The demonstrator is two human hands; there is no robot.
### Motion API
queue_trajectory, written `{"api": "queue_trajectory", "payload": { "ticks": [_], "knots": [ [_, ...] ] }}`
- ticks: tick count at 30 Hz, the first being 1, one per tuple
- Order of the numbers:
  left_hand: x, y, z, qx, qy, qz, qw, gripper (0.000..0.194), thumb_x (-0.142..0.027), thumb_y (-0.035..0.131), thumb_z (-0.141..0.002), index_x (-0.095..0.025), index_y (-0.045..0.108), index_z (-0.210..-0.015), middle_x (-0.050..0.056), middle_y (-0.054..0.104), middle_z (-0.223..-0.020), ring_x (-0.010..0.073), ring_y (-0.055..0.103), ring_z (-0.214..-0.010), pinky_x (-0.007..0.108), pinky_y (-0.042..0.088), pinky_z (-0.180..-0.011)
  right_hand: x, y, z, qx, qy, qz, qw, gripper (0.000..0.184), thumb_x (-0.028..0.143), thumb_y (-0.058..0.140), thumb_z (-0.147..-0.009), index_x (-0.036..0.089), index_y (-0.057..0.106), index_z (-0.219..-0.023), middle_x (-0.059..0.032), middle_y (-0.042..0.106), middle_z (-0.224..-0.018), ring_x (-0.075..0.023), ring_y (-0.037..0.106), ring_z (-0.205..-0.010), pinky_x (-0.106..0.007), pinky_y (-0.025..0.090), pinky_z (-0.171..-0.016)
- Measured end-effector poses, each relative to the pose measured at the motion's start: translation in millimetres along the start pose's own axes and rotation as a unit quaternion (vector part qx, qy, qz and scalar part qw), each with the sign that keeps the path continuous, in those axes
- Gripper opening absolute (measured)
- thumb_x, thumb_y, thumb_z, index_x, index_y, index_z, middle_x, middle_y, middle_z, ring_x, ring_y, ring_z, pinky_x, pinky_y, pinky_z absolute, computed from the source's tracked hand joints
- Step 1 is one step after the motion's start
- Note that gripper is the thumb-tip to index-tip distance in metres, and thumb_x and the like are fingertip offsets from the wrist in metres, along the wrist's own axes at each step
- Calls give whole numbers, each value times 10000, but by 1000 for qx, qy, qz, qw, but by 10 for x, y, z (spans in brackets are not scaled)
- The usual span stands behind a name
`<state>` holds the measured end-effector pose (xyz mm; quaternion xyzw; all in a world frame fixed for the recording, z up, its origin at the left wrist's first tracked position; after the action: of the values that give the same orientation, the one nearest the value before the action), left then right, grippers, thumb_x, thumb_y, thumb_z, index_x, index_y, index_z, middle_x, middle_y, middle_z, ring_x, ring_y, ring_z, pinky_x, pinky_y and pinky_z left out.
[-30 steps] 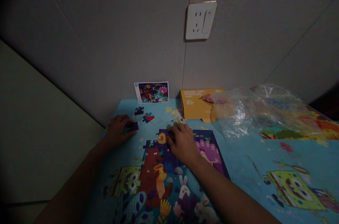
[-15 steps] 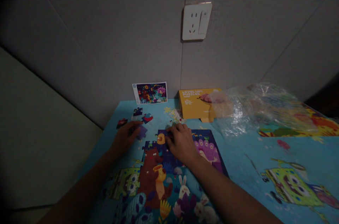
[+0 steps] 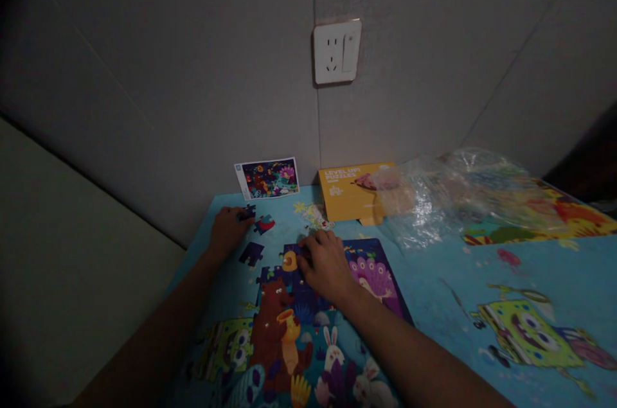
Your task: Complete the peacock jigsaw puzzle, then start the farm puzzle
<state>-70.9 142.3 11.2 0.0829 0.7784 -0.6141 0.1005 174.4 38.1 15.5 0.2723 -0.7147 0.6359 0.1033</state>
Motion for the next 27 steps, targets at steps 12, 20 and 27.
{"api": "queue_trajectory", "payload": {
  "ticks": [12,20,27],
  "knots": [
    [-11,-47,-343,65,48,-5,997,343,-273,679,-766,-196,669,-1100,99,653,-1183,274,572,-1106,365,395,-971,-14,-21,-20,7,-4,-3,1000,245,293,623,-830,205,670,-1053,-87,599,-1001,-252,508,-976,-362,363,-847],
    [-83,-304,38,75,-9,78,994,268,-398,568,-832,-162,679,-893,48,711,-815,186,654,-743,261,452,-647,-12,-18,-17,6,-8,-3,1000,238,294,628,-828,198,672,-1041,-87,601,-1002,-249,509,-982,-359,365,-862],
    [-214,-226,665,82,69,193,975,293,-481,605,-768,-201,658,-839,-7,651,-650,179,608,-622,274,448,-606,-17,-18,-24,7,-14,0,1000,240,291,621,-834,201,673,-1050,-86,600,-988,-245,509,-964,-357,370,-842]
  ]
}}
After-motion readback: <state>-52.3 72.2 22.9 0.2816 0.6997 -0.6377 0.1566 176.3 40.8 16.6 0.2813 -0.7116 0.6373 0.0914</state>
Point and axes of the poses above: each hand's wrist, its own z-axis away from the middle knuckle, its own y-axis out of the palm, x = y × z, the point moved 5 cm from there along -z, towards the middle knuckle
